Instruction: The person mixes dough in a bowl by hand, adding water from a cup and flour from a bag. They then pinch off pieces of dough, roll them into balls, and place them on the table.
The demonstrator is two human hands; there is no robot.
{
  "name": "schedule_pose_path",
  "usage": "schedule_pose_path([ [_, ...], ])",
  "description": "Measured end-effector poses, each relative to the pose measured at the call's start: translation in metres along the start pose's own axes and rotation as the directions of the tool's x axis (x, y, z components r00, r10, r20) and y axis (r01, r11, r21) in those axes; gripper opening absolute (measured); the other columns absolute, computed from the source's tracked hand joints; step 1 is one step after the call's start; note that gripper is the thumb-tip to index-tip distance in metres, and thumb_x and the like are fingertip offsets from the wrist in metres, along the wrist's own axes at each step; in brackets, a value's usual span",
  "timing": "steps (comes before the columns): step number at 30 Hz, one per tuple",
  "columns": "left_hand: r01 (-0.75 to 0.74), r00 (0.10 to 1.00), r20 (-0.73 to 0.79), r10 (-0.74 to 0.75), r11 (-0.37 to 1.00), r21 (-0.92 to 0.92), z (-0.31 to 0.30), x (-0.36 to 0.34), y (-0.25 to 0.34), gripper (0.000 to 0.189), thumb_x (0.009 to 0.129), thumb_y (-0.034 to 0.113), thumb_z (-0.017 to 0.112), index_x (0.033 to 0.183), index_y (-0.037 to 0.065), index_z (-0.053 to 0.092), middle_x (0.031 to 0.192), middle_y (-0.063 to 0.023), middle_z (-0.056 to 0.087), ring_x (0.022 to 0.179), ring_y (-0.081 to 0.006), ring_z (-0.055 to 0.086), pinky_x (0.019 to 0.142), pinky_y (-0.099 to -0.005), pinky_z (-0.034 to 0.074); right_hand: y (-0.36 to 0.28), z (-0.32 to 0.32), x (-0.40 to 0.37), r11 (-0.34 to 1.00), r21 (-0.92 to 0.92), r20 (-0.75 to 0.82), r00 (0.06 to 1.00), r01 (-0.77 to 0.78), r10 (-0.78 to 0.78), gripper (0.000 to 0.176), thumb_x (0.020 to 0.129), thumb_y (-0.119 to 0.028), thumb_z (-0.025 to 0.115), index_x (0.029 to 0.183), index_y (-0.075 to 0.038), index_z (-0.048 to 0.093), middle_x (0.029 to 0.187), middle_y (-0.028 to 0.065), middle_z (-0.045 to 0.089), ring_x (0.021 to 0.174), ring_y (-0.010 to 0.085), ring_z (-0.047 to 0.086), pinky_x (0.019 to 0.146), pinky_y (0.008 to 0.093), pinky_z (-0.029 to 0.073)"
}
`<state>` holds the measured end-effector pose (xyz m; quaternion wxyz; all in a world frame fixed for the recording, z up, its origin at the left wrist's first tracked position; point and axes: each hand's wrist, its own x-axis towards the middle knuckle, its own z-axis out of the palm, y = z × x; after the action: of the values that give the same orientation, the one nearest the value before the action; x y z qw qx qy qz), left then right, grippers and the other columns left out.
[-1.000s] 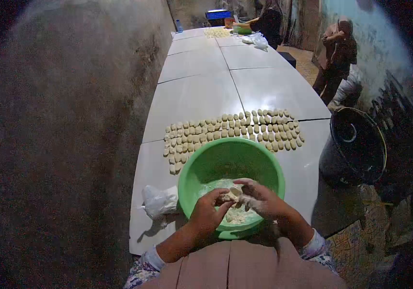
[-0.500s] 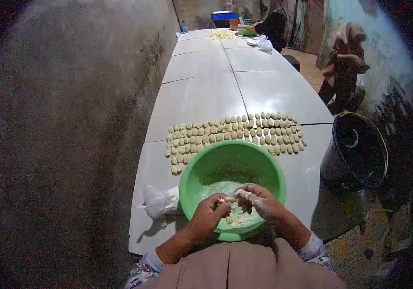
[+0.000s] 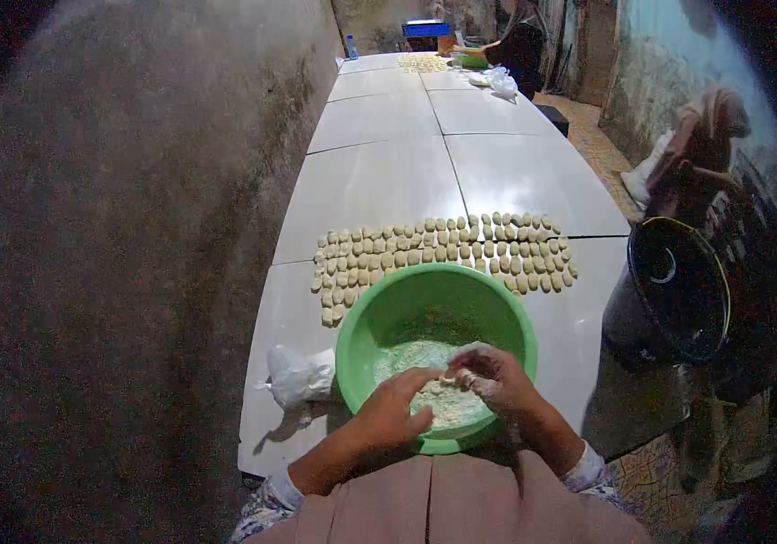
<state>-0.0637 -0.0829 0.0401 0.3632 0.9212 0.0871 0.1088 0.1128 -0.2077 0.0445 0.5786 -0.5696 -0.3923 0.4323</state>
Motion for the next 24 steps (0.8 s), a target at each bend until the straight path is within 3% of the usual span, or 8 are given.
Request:
schedule_pose_path([
  [2, 0.208, 0.976, 0.012, -0.217, 0.916, -0.343, -0.003, 0.006, 0.009, 0.049, 0.085, 0.024, 0.058, 0.128, 0.004, 0.045, 0.12, -0.0204, 0.053, 0.112, -0.0348, 0.052, 0.096, -0.041, 0.04, 0.012, 0.003, 0.002, 0.996, -0.073, -0.058, 0.997, 0.049, -0.053, 0.021, 0.085, 0.0, 0.061, 0.104, 0.001, 0.054, 0.091, 0.0089, 0.062, 0.083, 0.0167, 0.061, 0.078, 0.0319, 0.05],
  [8, 0.193, 0.978, -0.058, -0.203, 0.972, -0.136, -0.004, 0.015, 0.034, 0.04, 0.088, 0.029, 0.059, 0.12, 0.007, 0.048, 0.101, -0.0208, 0.06, 0.094, -0.0373, 0.06, 0.08, -0.0448, 0.047, 0.024, 0.017, -0.002, 0.968, -0.185, -0.05, 0.982, 0.17, -0.183, 0.036, 0.081, 0.001, 0.064, 0.109, -0.004, 0.041, 0.093, 0.0097, 0.053, 0.091, 0.0184, 0.058, 0.082, 0.0339, 0.049],
  [10, 0.211, 0.977, -0.008, -0.211, 0.977, 0.015, 0.0, 0.016, 0.024, 0.028, 0.09, 0.024, 0.057, 0.111, 0.006, 0.052, 0.094, -0.0202, 0.06, 0.089, -0.0382, 0.06, 0.074, -0.0447, 0.047, 0.012, 0.021, -0.002, 0.982, -0.097, -0.103, 0.979, 0.164, -0.173, 0.033, 0.084, 0.002, 0.06, 0.108, -0.004, 0.039, 0.095, 0.0103, 0.05, 0.092, 0.0178, 0.056, 0.081, 0.0326, 0.049],
  [11, 0.158, 0.981, -0.118, -0.152, 0.987, 0.039, 0.006, 0.017, 0.02, 0.017, 0.091, 0.019, 0.054, 0.101, 0.005, 0.054, 0.087, -0.0202, 0.059, 0.082, -0.0397, 0.059, 0.069, -0.046, 0.046, 0.015, 0.02, 0.002, 0.983, 0.064, -0.079, 0.983, 0.174, -0.169, 0.032, 0.088, 0.001, 0.055, 0.114, -0.005, 0.037, 0.096, 0.011, 0.051, 0.093, 0.0181, 0.056, 0.082, 0.0313, 0.049],
  [16, 0.122, 0.971, -0.198, -0.131, 0.991, -0.059, 0.011, 0.016, 0.014, 0.022, 0.093, 0.024, 0.051, 0.098, 0.003, 0.055, 0.084, -0.0195, 0.058, 0.079, -0.0379, 0.059, 0.069, -0.0421, 0.048, -0.004, 0.005, -0.001, 0.971, 0.235, -0.052, 0.998, 0.042, -0.031, 0.035, 0.094, -0.011, 0.051, 0.125, -0.006, 0.036, 0.102, 0.0116, 0.053, 0.09, 0.0166, 0.055, 0.078, 0.0319, 0.049],
  [18, 0.327, 0.938, -0.048, -0.343, 0.922, -0.21, 0.009, 0.018, 0.016, 0.032, 0.098, 0.031, 0.04, 0.097, 0.002, 0.055, 0.078, -0.017, 0.058, 0.072, -0.0324, 0.059, 0.066, -0.0395, 0.048, -0.007, 0.002, -0.002, 0.989, -0.083, 0.012, 0.993, 0.119, -0.119, 0.036, 0.094, -0.016, 0.053, 0.127, -0.007, 0.042, 0.104, 0.0093, 0.052, 0.089, 0.0164, 0.055, 0.075, 0.032, 0.048],
  [22, 0.29, 0.953, 0.049, -0.299, 0.856, -0.428, 0.006, 0.02, 0.02, 0.042, 0.1, 0.037, 0.035, 0.1, 0.0, 0.054, 0.076, -0.0167, 0.057, 0.066, -0.0278, 0.055, 0.062, -0.039, 0.045, 0.004, 0.009, -0.001, 0.891, -0.434, 0.102, 0.99, 0.132, -0.097, 0.035, 0.085, -0.015, 0.066, 0.117, -0.005, 0.056, 0.093, 0.0122, 0.061, 0.076, 0.0184, 0.058, 0.07, 0.032, 0.048],
  [24, 0.283, 0.954, 0.041, -0.297, 0.847, -0.449, 0.016, 0.017, 0.007, 0.047, 0.1, 0.042, 0.032, 0.096, 0.0, 0.053, 0.071, -0.0113, 0.054, 0.063, -0.0198, 0.052, 0.061, -0.035, 0.044, 0.003, 0.013, -0.003, 0.872, -0.458, 0.032, 0.984, 0.171, -0.176, 0.03, 0.083, -0.01, 0.067, 0.11, -0.003, 0.059, 0.087, 0.0145, 0.063, 0.073, 0.021, 0.06, 0.068, 0.0332, 0.049],
])
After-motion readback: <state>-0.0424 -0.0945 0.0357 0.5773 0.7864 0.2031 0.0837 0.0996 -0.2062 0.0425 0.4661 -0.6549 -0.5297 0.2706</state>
